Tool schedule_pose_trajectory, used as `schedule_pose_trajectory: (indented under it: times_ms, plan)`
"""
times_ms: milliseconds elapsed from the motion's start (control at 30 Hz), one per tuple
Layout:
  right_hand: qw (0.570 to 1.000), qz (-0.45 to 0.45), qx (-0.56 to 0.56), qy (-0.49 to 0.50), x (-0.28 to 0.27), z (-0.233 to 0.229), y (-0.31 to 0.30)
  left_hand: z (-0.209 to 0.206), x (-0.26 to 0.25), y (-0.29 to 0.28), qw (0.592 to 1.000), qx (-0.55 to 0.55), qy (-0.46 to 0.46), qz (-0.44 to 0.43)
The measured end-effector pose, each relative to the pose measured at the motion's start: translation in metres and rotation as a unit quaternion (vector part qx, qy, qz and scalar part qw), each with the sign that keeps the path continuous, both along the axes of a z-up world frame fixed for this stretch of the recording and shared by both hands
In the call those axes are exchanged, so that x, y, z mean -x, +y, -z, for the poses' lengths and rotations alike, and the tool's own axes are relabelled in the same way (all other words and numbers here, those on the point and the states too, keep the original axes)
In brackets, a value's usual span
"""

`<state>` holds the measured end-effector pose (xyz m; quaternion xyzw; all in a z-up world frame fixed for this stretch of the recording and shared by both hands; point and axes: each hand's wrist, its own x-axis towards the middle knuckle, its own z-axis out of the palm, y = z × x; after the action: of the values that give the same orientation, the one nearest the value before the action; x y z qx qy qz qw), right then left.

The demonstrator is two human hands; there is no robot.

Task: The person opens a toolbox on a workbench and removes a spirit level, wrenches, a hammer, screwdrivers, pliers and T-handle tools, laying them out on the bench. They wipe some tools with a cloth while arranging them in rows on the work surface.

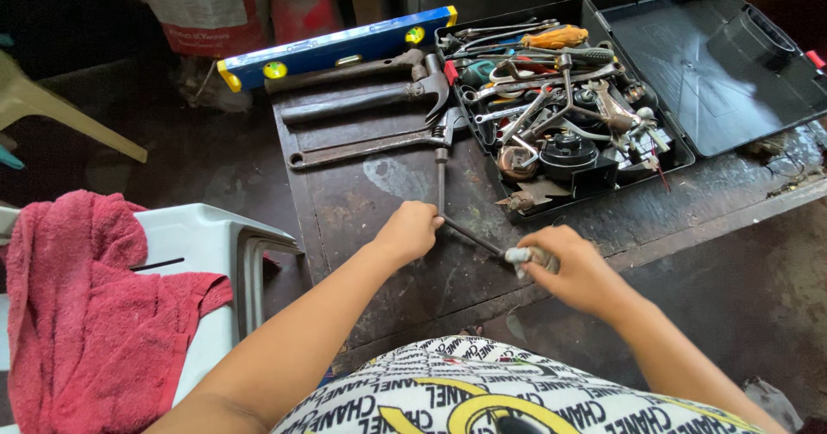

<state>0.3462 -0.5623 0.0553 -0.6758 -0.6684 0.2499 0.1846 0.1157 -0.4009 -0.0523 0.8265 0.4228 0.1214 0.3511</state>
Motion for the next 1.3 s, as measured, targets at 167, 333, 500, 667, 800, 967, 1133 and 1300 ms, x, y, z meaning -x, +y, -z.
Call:
schedule_pose_trajectory:
  times_ms: [167,333,500,667,800,967,1133,1300]
  plan:
    - [0.997,-0.050,-0.052,0.019,0.010,-0.026,0.012,-0.003,-0.025,-0.015,0.999,0.018,-0.007,-0.036]
    - [0.992,-0.093,-0.087,0.010,0.028,-0.025,0.026,-0.009,-0.049,-0.020,0.999,0.005,-0.025,-0.045]
    - [0.984,-0.102,-0.142,0.032,0.051,-0.010,0.039,-0.010,-0.050,-0.024,0.989,-0.145,-0.015,-0.020]
    - [0.990,-0.048,-0.121,0.046,0.053,-0.007,0.045,0.002,-0.051,-0.006,0.991,-0.097,-0.094,-0.018]
    - [0.990,-0.044,-0.120,0.057,0.056,-0.004,0.045,0.008,-0.048,0.005,0.983,0.049,-0.166,-0.059]
    - [0.992,0.012,-0.068,0.104,0.056,-0.004,0.050,0.006,-0.011,0.006,0.961,0.135,-0.214,-0.109]
    - [0.987,0.096,0.083,0.104,0.012,-0.021,0.056,-0.003,0.040,0.001,0.960,0.139,-0.175,-0.169]
    - [0.993,0.089,0.048,0.059,-0.029,-0.034,0.057,-0.016,0.056,0.000,0.944,0.169,-0.197,-0.204]
